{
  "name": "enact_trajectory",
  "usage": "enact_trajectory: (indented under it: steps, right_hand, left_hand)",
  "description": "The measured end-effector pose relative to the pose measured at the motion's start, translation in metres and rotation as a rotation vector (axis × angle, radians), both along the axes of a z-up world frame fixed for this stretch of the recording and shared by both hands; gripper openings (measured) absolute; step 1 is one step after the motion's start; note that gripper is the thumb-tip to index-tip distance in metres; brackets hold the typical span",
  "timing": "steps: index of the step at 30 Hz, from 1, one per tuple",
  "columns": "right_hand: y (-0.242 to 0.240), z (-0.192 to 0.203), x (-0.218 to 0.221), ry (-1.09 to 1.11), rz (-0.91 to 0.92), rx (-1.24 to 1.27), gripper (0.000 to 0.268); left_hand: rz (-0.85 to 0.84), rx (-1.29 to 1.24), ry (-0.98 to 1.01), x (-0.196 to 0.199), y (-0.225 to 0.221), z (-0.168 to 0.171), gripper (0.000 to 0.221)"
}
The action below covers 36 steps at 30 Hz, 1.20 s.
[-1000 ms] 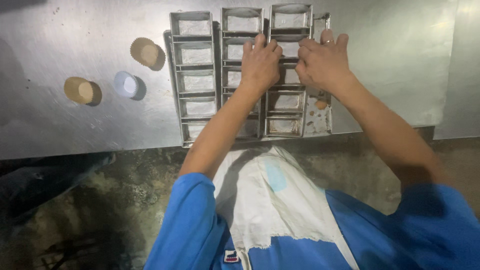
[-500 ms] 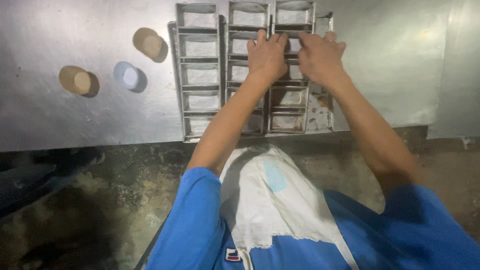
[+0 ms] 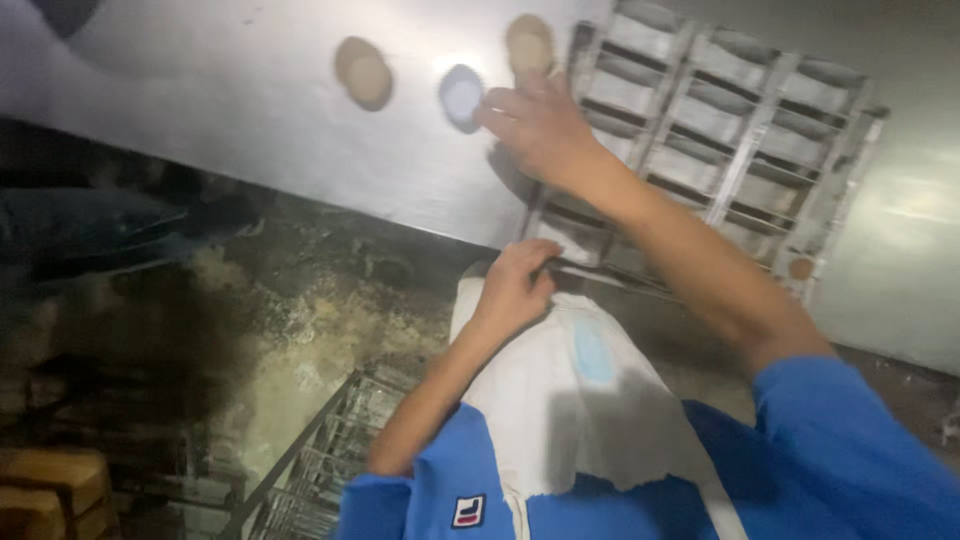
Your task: The person greases the interiors of multiple small rectangular baking pans using a brush dipped in a bowl, then places paper liners into each of the pans.
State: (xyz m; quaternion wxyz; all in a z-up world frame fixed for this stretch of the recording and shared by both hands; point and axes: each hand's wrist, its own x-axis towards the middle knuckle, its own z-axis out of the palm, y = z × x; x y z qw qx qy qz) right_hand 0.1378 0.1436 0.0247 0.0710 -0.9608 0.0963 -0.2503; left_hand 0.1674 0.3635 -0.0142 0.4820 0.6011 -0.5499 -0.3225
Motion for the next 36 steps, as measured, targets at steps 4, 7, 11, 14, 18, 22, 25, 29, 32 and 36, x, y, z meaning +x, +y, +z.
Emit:
enact_trajectory:
  steps: [4,7,11,14,18,22,25,29,32,36]
  right_hand:
    - [-0.005,-0.042,0.062,0.487,-0.076,-0.333,0.004]
    - [-0.016,-0.066,0.064,0.359,-0.093,-0.221,0.007]
    - [-0.019,-0.065,0.055,0.393,-0.218,-0.042,0.006]
    - [-0.011,-0.043,0.044,0.321,-0.331,0.045,0.020]
    - [-0.001,-0.002,-0.032,-0.099,-0.321,0.212,0.016]
    - [0.013,0.022,-0.189,-0.157,-0.542,0.168,0.024]
    - [0.024,0.020,-0.293,0.156,-0.876,0.041,0.037]
    - [0.008,-0.010,-0.357,0.333,-0.799,0.050,0.044]
    - [0.000,-0.024,-0.368,0.403,-0.730,0.061,0.045]
    - [-0.002,-0.015,-0.380,0.363,-0.712,0.171,0.041]
  left_hand:
    - [0.214,0.108,0.032,0.051,0.037,-0.009,0.035]
    - [0.278,0.175,0.090,0.083,0.043,-0.018,0.035]
    - [0.307,0.092,0.118,0.109,0.036,-0.021,0.033]
    - [0.232,-0.005,0.017,0.119,0.022,-0.012,0.035]
    - [0.229,0.093,0.078,0.104,0.002,0.015,0.034]
    - [0.160,0.104,0.176,0.056,-0.022,0.024,0.034]
    - [0.004,-0.092,0.049,-0.006,-0.058,0.014,0.037]
    - [-0.181,-0.308,-0.140,-0.105,-0.125,0.010,0.042]
    - [-0.299,-0.303,-0.296,-0.155,-0.175,0.012,0.047]
    - [-0.449,-0.313,-0.561,-0.189,-0.216,0.009,0.057]
